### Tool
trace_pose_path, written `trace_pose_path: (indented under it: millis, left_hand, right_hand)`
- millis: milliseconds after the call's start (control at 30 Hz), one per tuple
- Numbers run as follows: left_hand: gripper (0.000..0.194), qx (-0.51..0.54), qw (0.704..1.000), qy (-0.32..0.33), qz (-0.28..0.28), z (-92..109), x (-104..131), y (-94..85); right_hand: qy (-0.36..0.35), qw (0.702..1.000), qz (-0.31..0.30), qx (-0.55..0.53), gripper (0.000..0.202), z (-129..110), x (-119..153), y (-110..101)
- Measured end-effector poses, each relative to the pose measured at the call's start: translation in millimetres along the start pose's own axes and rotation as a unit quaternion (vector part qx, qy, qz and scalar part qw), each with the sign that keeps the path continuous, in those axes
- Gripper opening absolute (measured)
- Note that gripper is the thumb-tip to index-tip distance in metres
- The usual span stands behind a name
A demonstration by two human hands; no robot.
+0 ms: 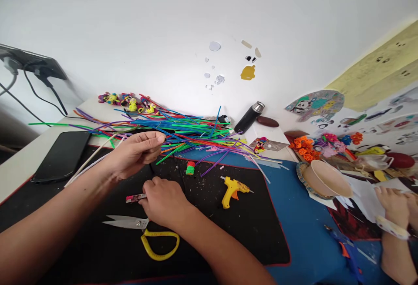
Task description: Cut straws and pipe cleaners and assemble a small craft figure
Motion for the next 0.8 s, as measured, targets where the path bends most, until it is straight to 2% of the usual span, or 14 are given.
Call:
trace_pose_path:
  millis: [167, 300, 400, 467, 533, 600, 667, 733, 800]
  left_hand:
    - [0.064, -0.016, 1.0, -0.006, -0.004, -3.0, 1.2, 2.9]
    - [0.064, -0.022, 1.0, -0.007, 0.0, -4.8, 0.8, 2.2]
    - [0.063, -0.025, 1.0, -0.008, 0.001, -6.2, -0.5, 1.9]
    - [0.062, -0.025, 1.0, -0.009, 0.004, -7.3, -1.6, 0.9]
    - [0.061, -0.024, 1.0, -0.01, 0.007, -8.4, -2.5, -0.5]
    - [0.06, -0.025, 1.0, -0.012, 0.009, -9.5, -3.1, -1.5]
    - [0.059, -0.032, 0.999, -0.014, 0.008, -10.5, -3.3, -1.8]
    - [0.058, -0.045, 0.999, -0.015, 0.009, -11.3, -3.1, -1.4]
    - [0.057, -0.063, 0.998, -0.015, 0.007, -12.2, -2.9, -0.4]
  right_hand:
    - [-0.019, 1.0, -0.009, -0.008, 0.033, -6.0, -6.0, 5.2]
    - [-0.019, 1.0, 0.001, -0.013, 0.027, -9.4, -7.3, 9.0]
    - [0.026, 0.996, 0.027, -0.085, 0.021, 0.3, -3.7, 7.0]
    - [0.067, 0.983, 0.058, -0.161, 0.019, 13.5, 1.7, 4.4]
    - [0.094, 0.96, 0.102, -0.245, 0.017, 28.2, 8.9, 1.6]
    - [0.106, 0.923, 0.139, -0.343, 0.016, 42.8, 16.7, 2.2]
    - [0.12, 0.865, 0.13, -0.47, 0.013, 54.9, 23.3, 12.5]
    - [0.136, 0.802, 0.131, -0.567, 0.023, 65.9, 30.7, 17.4]
    - [0.148, 0.758, 0.161, -0.615, 0.034, 77.6, 38.2, 11.5]
Point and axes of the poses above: each hand's wrist, its own x-axis away from the middle knuckle, its own y-axis out of the palm, z = x × y, the point moved 10 cm from there along -x, towards the middle knuckle, and after that the axes turned 6 degrees about -y, right-handed, at the moved point
